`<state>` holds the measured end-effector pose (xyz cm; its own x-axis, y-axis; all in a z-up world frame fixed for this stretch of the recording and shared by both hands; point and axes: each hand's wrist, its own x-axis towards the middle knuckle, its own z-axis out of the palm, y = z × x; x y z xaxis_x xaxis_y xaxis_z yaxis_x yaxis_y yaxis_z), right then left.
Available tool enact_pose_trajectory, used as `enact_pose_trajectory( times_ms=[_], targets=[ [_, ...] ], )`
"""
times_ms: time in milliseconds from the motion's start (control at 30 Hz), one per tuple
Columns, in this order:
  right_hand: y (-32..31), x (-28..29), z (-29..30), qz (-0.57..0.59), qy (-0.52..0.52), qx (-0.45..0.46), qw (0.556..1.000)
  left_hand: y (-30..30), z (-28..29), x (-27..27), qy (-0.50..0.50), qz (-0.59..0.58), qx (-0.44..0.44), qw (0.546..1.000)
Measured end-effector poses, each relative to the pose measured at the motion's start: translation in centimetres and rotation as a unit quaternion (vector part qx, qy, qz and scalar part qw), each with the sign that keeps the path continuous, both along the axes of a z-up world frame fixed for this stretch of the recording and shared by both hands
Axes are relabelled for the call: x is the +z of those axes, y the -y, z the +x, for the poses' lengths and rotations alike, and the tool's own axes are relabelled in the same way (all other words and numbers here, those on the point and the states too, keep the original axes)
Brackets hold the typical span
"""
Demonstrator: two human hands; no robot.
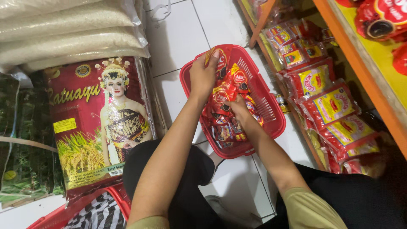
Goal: The person organizes packets of sauce on a grocery store shelf, picking them up from a red basket and placing them into rows on the shelf.
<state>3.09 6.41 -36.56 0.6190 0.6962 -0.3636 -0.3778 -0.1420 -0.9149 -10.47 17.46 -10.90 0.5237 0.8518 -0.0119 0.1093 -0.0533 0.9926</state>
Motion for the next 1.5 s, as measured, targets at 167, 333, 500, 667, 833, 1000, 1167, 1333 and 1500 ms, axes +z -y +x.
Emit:
enact_pose_trajectory(
  times_ms=[167,333,500,667,833,1000,1167,1333,1500],
  targets=[
    [3.8,9.8,-0.1,0.032,0.058,0.067,0.996,0.8,0.9,1.9,0.099,0.039,-0.030,0.994],
    [8.6,19.2,3.8,0.057,0.131,0.106,0.984,2.0,0.9,6.4,0.098,0.104,-0.073,0.987],
    [15.1,31.8,5.5,0.114,0.150,0.099,0.977,3.4,0.8,10.4,0.153,0.126,-0.095,0.976],
    [20.8,39.6,4.0,0.196,0.137,0.029,0.970,8.7,7.1,10.3,0.155,0.000,-0.243,0.958],
    [25.3,38.3,5.7,0.227,0.077,-0.113,0.964,15.4,11.0,10.1,0.187,-0.056,-0.426,0.883],
    [27.9,33.8,8.4,0.294,-0.002,-0.182,0.938,17.1,10.7,10.3,0.137,-0.101,-0.516,0.840],
    [27.7,32.5,9.4,0.333,0.009,-0.194,0.923,17.1,10.9,10.0,0.101,-0.038,-0.488,0.866],
    [27.2,32.4,9.3,0.345,0.021,-0.208,0.915,16.5,10.1,10.6,0.111,0.070,-0.437,0.890],
    [27.2,31.9,10.9,0.395,0.039,-0.238,0.886,15.4,9.5,11.1,0.126,0.149,-0.415,0.889]
  ],
)
